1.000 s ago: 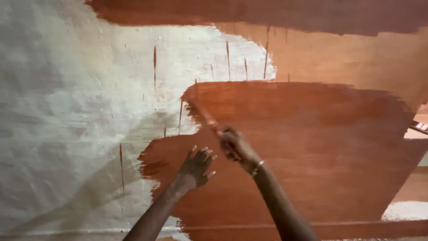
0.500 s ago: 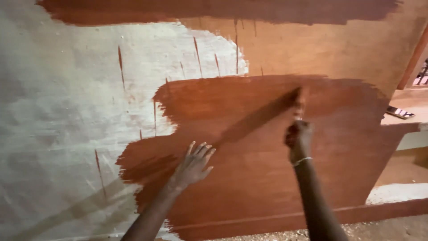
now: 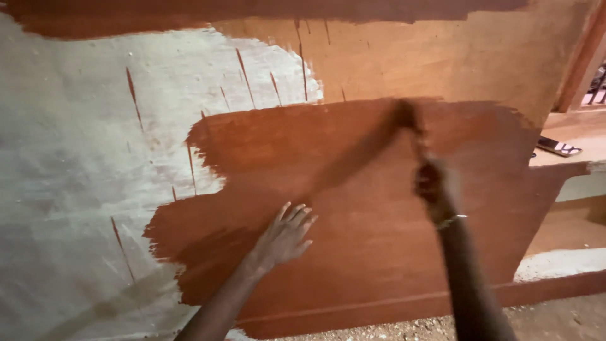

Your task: The person paints a wall with reddish-brown paint using a brush. They repeatedly dip the brush into a paint bucket and apply paint to the wall surface, covering previously unpainted areas.

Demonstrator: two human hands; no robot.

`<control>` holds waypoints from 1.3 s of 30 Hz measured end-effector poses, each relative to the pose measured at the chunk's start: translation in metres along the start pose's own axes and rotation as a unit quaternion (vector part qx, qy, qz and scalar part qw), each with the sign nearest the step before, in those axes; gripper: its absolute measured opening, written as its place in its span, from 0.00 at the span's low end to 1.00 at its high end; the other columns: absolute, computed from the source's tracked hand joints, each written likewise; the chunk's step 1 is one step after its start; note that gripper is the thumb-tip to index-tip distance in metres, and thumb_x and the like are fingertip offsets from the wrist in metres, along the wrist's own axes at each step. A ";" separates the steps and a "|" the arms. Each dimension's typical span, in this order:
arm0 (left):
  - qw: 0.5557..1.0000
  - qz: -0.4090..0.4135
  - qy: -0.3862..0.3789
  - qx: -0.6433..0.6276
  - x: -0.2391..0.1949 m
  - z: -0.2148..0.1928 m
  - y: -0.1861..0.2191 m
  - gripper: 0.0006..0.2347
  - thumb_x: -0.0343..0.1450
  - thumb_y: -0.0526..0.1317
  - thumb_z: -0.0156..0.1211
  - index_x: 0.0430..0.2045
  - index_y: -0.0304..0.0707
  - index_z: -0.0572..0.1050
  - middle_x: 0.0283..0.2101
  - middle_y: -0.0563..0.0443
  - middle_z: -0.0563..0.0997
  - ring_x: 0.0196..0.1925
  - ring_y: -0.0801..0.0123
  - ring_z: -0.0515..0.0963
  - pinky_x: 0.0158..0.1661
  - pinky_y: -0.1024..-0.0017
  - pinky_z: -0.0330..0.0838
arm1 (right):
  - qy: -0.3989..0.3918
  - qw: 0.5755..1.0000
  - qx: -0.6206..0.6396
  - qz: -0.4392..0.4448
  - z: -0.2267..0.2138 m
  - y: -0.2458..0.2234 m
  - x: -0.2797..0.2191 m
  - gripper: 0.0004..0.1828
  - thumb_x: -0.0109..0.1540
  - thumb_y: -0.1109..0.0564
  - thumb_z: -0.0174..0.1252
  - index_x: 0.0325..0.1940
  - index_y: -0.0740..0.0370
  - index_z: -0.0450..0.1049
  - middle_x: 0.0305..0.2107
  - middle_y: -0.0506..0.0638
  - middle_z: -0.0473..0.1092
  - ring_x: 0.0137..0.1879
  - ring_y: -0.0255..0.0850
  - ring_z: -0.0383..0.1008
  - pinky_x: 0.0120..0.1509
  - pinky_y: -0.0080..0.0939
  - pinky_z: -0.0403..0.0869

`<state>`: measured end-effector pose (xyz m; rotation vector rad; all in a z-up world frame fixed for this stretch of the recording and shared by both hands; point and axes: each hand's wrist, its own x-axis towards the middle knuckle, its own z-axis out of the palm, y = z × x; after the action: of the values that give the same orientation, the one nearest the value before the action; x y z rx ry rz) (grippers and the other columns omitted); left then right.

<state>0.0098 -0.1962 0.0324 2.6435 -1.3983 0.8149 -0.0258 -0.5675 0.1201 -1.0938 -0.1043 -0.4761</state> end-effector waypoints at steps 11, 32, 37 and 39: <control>0.999 -0.022 -0.028 -0.003 0.033 0.057 0.014 0.28 0.67 0.48 0.66 0.60 0.36 0.69 0.61 0.41 0.70 0.69 0.50 0.62 0.68 0.41 0.48 | -0.148 0.970 -0.092 0.168 0.040 0.082 -0.044 0.07 0.64 0.49 0.53 0.36 0.48 0.63 0.17 0.42 0.57 0.18 0.32 0.53 0.19 0.33 0.53; 0.994 -0.064 0.041 -0.073 -0.052 0.084 -0.038 0.17 0.71 0.44 0.62 0.52 0.40 0.73 0.57 0.46 0.75 0.68 0.54 0.71 0.68 0.51 0.58 | -0.177 0.958 -0.068 0.216 0.208 0.153 -0.093 0.13 0.64 0.48 0.57 0.40 0.55 0.62 0.18 0.45 0.60 0.17 0.33 0.56 0.17 0.36 0.56; 0.996 -0.078 0.021 -0.041 -0.094 0.065 -0.067 0.23 0.66 0.45 0.66 0.54 0.34 0.72 0.60 0.34 0.70 0.65 0.39 0.65 0.64 0.39 0.51 | -0.209 0.950 -0.043 0.228 0.208 0.153 -0.096 0.12 0.64 0.48 0.56 0.33 0.54 0.63 0.18 0.41 0.58 0.17 0.29 0.52 0.18 0.32 0.53; 0.996 -0.059 0.056 -0.021 -0.108 0.055 -0.072 0.24 0.67 0.45 0.64 0.55 0.30 0.71 0.60 0.36 0.71 0.66 0.43 0.66 0.65 0.40 0.52 | -0.107 0.975 -0.006 0.192 0.176 0.140 -0.100 0.10 0.65 0.49 0.55 0.33 0.49 0.63 0.19 0.38 0.57 0.19 0.27 0.52 0.20 0.29 0.50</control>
<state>0.0408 -0.0872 -0.0512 2.5758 -1.2081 0.8928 -0.0302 -0.3302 0.0548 -1.1424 -0.0766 -0.0100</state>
